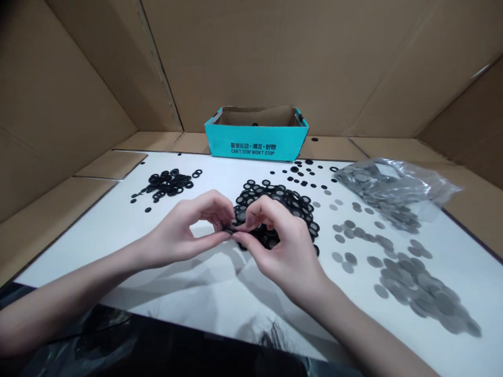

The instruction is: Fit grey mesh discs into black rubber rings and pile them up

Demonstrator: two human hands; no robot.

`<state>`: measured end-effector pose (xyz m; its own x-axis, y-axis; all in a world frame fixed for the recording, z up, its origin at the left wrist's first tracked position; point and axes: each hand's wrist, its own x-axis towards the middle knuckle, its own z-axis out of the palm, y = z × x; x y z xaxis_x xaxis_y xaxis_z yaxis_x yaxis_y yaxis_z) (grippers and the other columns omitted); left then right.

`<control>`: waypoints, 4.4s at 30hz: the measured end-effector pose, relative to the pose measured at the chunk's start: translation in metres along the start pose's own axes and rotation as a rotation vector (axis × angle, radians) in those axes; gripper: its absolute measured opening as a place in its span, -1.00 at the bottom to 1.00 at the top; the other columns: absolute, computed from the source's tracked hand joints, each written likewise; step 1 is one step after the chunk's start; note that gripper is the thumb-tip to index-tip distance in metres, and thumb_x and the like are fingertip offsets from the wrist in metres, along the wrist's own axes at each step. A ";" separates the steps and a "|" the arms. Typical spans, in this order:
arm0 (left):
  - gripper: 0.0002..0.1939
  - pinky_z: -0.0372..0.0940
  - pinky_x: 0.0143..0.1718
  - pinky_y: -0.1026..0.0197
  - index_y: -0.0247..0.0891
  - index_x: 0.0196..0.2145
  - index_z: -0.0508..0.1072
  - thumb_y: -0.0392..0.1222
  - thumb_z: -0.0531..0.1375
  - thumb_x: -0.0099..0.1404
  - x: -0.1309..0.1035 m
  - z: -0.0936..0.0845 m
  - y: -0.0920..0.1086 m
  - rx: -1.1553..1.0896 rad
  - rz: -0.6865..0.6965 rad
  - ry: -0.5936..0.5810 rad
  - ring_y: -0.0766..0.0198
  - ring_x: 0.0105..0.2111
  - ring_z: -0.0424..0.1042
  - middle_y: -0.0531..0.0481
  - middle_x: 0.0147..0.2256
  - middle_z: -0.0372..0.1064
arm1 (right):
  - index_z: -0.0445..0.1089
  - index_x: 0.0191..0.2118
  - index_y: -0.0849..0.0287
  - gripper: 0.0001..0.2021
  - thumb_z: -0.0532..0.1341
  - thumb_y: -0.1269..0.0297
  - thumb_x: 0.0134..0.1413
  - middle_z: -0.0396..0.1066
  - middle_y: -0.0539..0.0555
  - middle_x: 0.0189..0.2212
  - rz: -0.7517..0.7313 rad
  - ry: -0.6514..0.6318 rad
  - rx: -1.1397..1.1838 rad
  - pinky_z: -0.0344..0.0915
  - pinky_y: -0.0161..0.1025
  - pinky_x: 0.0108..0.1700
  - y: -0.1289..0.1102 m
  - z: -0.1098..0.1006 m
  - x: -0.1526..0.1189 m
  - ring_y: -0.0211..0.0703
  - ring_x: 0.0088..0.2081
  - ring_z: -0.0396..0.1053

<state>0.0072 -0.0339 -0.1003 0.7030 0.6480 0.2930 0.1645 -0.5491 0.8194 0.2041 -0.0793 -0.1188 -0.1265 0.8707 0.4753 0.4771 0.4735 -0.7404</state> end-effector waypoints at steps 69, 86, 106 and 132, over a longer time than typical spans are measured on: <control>-0.64 0.42 -0.17 0.31 -0.32 -0.03 0.35 -0.29 0.35 0.25 0.001 -0.002 0.001 0.255 0.526 0.184 0.30 -0.23 0.51 -0.09 -0.19 0.51 | 0.29 -0.26 0.12 -0.58 0.47 0.06 -0.10 0.38 -0.08 -0.48 0.524 -0.165 0.914 0.16 -0.41 -0.41 0.001 -0.002 0.008 -0.38 -0.46 0.21; -0.72 0.37 -0.41 0.35 -0.27 -0.09 0.30 -0.43 0.14 0.23 -0.004 0.008 0.009 0.039 0.064 0.120 0.42 -0.42 0.38 0.05 -0.32 0.33 | 0.23 -0.27 0.07 -0.76 0.34 0.33 0.04 0.43 -0.08 -0.48 0.226 -0.062 0.496 0.26 -0.31 -0.39 -0.001 0.004 0.004 -0.31 -0.45 0.32; -0.65 0.46 -0.24 0.30 -0.22 -0.02 0.37 -0.33 0.31 0.26 0.000 0.002 -0.005 0.176 0.407 0.215 0.32 -0.29 0.49 -0.04 -0.19 0.45 | 0.24 -0.25 0.04 -0.64 0.43 0.13 -0.03 0.47 -0.02 -0.37 0.387 -0.114 0.720 0.31 -0.30 -0.40 0.000 0.001 0.006 -0.27 -0.41 0.36; -0.72 0.41 -0.18 0.22 -0.19 0.01 0.36 -0.31 0.19 0.35 0.004 0.002 -0.007 0.387 0.624 0.162 0.25 -0.25 0.47 -0.04 -0.19 0.53 | 0.15 -0.18 0.04 -0.61 0.41 0.28 0.02 0.36 -0.15 -0.52 0.421 -0.232 0.825 0.15 -0.40 -0.51 -0.002 0.005 0.004 -0.37 -0.52 0.31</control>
<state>0.0100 -0.0280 -0.1057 0.6397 0.2089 0.7397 0.0211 -0.9668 0.2548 0.1987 -0.0764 -0.1177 -0.2961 0.9537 0.0533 -0.2302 -0.0171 -0.9730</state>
